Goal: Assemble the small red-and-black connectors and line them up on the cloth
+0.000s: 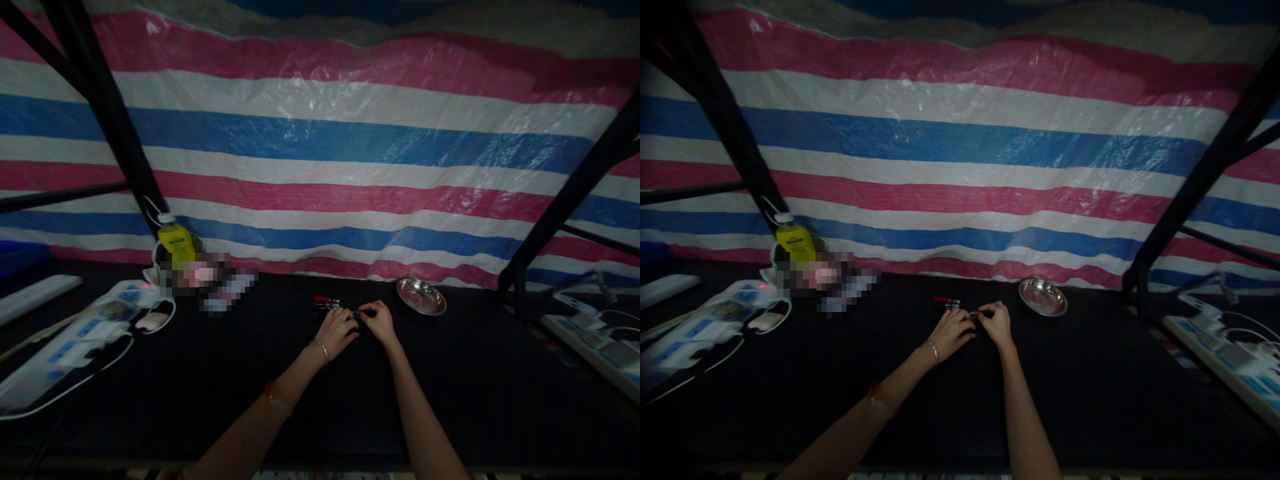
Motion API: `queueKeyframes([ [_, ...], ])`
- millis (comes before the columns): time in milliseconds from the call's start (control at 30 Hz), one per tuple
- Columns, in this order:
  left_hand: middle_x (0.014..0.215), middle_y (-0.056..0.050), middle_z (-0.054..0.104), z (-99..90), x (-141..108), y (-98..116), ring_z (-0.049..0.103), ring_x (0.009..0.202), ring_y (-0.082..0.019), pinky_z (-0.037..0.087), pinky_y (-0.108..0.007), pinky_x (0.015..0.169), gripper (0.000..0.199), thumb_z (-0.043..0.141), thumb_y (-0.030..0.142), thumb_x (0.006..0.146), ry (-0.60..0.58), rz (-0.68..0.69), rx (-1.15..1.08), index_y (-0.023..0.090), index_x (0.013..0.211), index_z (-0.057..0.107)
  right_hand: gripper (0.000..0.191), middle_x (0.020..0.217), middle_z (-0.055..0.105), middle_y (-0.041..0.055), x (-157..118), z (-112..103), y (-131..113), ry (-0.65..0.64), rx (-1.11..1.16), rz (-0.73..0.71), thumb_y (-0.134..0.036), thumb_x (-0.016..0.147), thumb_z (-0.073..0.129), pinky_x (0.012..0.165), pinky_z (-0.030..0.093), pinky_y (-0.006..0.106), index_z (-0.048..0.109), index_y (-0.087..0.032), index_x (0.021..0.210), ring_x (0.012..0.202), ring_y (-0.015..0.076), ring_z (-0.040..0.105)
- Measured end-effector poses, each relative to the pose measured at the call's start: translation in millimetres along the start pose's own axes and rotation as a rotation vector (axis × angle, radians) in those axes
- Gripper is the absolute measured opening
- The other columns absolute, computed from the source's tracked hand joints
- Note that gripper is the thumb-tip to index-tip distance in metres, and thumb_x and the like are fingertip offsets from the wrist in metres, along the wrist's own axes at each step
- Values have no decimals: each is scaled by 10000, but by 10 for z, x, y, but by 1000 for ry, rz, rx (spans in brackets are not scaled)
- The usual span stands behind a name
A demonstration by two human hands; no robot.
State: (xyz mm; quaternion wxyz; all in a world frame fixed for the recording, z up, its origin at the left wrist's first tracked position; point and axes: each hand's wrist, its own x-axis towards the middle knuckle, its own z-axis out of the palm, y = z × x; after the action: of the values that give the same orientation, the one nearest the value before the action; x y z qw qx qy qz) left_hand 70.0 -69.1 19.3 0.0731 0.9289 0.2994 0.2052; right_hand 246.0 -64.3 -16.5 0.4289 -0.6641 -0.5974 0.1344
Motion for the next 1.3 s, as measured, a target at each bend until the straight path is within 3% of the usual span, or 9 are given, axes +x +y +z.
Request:
queueKeyframes([
  [333, 949, -21, 589, -4, 13, -1, 499, 914, -169, 377, -321, 845, 93, 527, 228, 849, -28, -9, -20, 202, 842, 616, 170, 814, 628, 35, 4, 15, 14, -20, -1, 4, -294, 700, 579, 756, 446, 296, 719, -215, 757, 803, 179, 574],
  [600, 860, -19, 631, 6, 18, -35, 536, 886, -172, 384, -328, 857, 107, 484, 201, 868, 41, -78, -69, 198, 872, 591, 199, 789, 623, 41, 3, 65, 72, 33, 38, -3, -333, 664, 624, 709, 453, 303, 717, -212, 792, 754, 186, 573],
  [967, 1010, -42, 626, 17, 7, -78, 520, 1015, -194, 373, -355, 892, 231, 452, 201, 885, 183, -183, -66, 204, 1070, 590, 148, 737, 622, 29, 11, 65, 89, 56, 105, -36, -291, 682, 579, 728, 440, 313, 704, -217, 710, 746, 191, 577],
  [1300, 976, -43, 620, 22, 8, -125, 522, 979, -182, 392, -336, 841, 227, 455, 188, 882, 235, -201, -67, 213, 1042, 614, 162, 753, 633, 34, -2, 87, 94, 131, 149, -20, -340, 695, 599, 740, 453, 323, 698, -213, 696, 745, 194, 599],
])
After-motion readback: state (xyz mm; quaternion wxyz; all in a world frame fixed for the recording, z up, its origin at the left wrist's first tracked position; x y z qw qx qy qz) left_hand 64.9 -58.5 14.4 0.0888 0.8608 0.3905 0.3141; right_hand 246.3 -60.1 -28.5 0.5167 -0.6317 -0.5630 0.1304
